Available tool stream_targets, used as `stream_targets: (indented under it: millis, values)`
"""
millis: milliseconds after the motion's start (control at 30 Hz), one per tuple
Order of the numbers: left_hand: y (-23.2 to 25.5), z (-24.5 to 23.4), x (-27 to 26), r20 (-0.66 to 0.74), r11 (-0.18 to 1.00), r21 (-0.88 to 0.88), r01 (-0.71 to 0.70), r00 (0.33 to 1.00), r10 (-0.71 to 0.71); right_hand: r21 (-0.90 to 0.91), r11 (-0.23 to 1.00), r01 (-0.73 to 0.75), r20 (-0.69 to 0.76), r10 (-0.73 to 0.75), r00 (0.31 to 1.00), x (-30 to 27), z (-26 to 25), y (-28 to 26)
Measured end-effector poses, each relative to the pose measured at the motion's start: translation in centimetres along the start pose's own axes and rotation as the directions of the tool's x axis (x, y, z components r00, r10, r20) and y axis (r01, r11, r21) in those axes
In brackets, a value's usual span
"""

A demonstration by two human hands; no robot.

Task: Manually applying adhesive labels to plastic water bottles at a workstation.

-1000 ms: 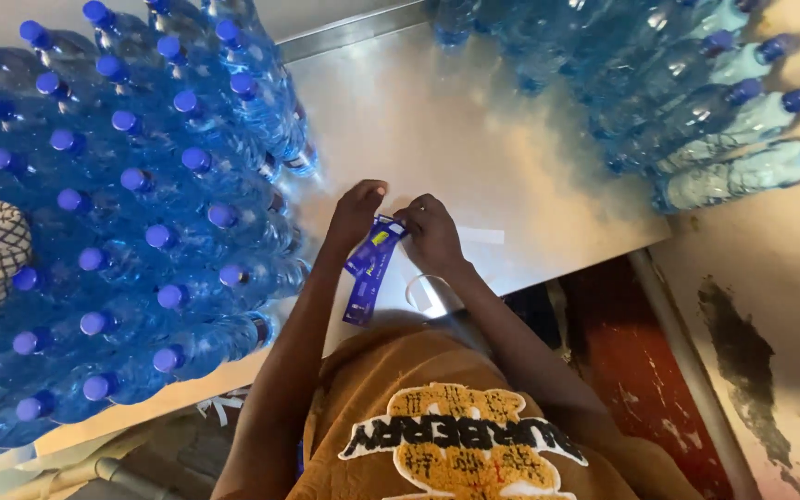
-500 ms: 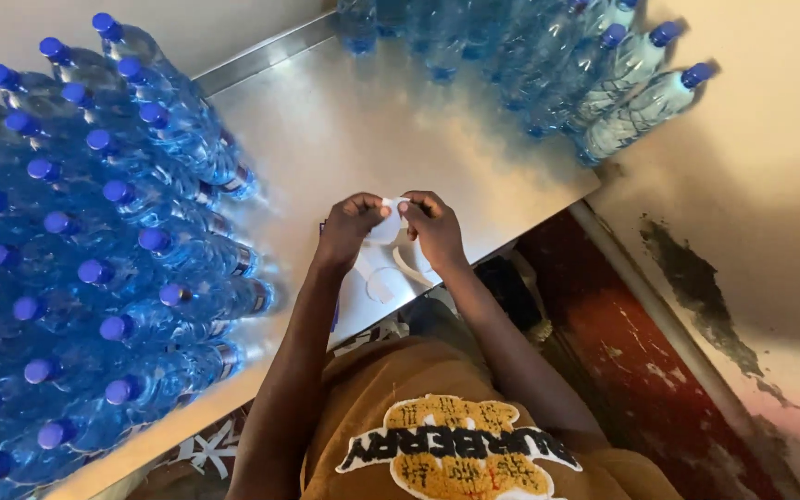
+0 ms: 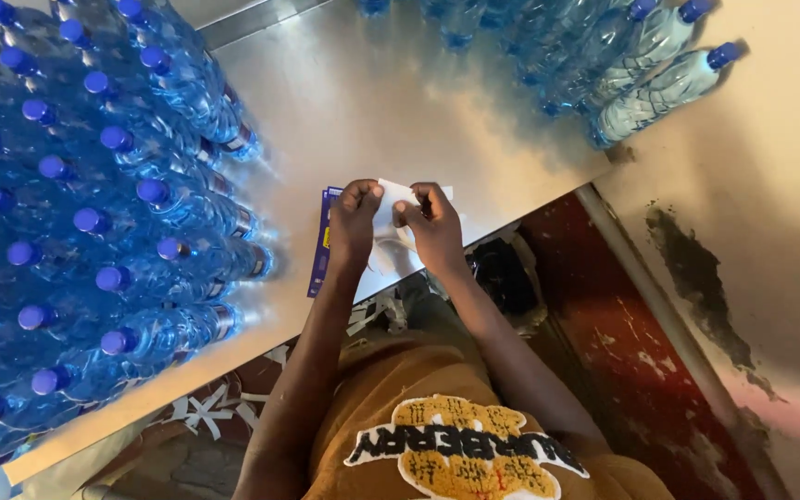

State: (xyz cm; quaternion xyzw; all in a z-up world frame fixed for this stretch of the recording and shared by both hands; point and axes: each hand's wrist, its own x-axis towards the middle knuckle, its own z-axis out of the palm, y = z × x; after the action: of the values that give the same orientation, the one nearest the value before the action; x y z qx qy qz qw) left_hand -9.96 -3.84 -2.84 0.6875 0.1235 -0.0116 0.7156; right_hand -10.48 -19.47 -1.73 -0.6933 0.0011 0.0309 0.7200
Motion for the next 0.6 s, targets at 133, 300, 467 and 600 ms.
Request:
stream_targets:
  millis: [133, 300, 467, 600]
  values:
    - [-0.5, 0.9, -0.6, -0.105, 0.997, -0.043, -0.067, 0.993, 0.062, 0.08, 0.993, -0.092, -0.037, 0.095, 0.995, -0.8, -0.1, -0.4]
    - [-0.1, -0.6, 0.7, -0.368, 0.967, -0.162, -0.196, 0.922, 0.125, 0.189, 0.968, -0.167, -0.186, 0.202, 0.961, -1.3, -1.7, 2.4]
    - [4.8, -5.6, 2.3, -0.64, 0.903, -0.2, -0.38, 0.749, 0.173, -0.359, 0.896, -0.259, 0.023, 0.286, 0.958, -6.5, -4.4, 14.7]
    - [7.3, -8.2, 2.9, -0.639, 0.811, -0.184, -0.555, 0.695, 0.33, -0.823, 0.566, -0.04, 0.395, 0.621, 0.677, -10.4, -4.7, 7.8]
